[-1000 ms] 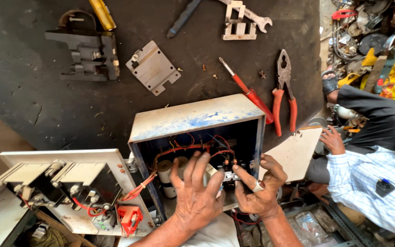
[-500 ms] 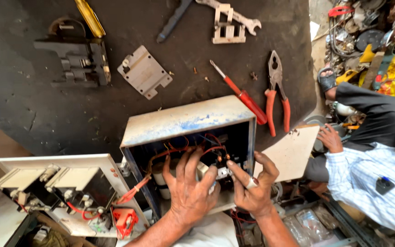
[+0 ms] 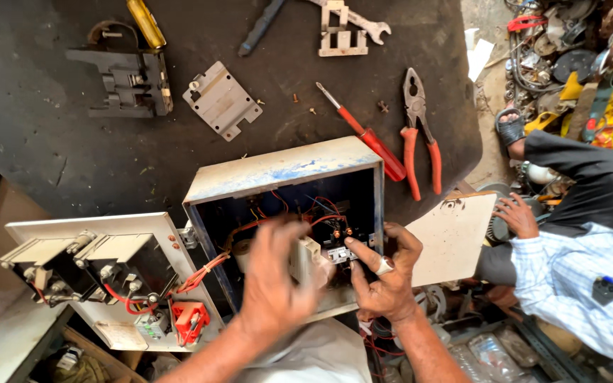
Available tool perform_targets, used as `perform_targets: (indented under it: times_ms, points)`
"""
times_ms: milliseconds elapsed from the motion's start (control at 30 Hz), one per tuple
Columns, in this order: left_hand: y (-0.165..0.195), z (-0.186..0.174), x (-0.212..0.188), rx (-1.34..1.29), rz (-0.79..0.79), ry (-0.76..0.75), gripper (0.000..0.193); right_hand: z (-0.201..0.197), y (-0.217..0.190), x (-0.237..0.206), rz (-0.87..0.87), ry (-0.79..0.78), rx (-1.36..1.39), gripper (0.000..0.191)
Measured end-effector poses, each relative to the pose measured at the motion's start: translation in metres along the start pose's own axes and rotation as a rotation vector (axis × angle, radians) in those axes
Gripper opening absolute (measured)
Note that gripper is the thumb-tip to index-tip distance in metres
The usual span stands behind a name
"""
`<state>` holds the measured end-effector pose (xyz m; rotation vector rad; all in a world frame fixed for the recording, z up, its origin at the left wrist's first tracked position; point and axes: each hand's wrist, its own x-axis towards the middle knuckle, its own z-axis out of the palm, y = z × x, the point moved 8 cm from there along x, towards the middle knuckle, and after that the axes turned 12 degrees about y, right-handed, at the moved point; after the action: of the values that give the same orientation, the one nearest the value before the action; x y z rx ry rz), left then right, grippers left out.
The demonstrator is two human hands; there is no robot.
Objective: The person works inside an open electrical box on a workbench, using a red screwdriver and pliers to tighten and adjust wires and terminals. They repeatedly reach into the box, manipulate components, and use tools to secure connections while another person sits nearby.
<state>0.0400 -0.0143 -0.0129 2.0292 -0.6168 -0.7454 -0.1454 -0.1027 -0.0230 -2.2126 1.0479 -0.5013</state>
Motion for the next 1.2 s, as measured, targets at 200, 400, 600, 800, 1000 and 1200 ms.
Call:
perform_targets:
  times_ms: [200, 400, 600, 800, 1000, 1200]
  points:
    - [-0.043, 0.028, 0.034, 0.199, -0.237, -0.099, 0.026, 0.0, 0.0, 0.002, -0.05, -0.029, 0.091, 0.055]
    - [-0.044, 0.042, 0.047, 0.507, -0.098, -0.241, 0.035, -0.003, 0.003, 0.003, 0.0, 0.005, 0.005, 0.052]
    - [-0.048, 0.044, 0.054, 0.541, -0.076, -0.301, 0.021, -0.006, 0.009, 0.0, 0.078, 0.028, 0.06, 0.052]
    - [-0.048, 0.047, 0.052, 0.385, -0.057, -0.407, 0.021, -0.008, 0.004, 0.003, 0.018, 0.052, 0.11, 0.053]
    - [-0.049, 0.065, 0.057, 0.288, -0.068, -0.642, 0.037, -0.008, -0.001, 0.012, -0.003, 0.038, 0.168, 0.053]
    - [-0.062, 0.08, 0.051, 0.151, -0.179, -0.771, 0.049, -0.005, 0.007, 0.007, 0.054, 0.016, 0.207, 0.052]
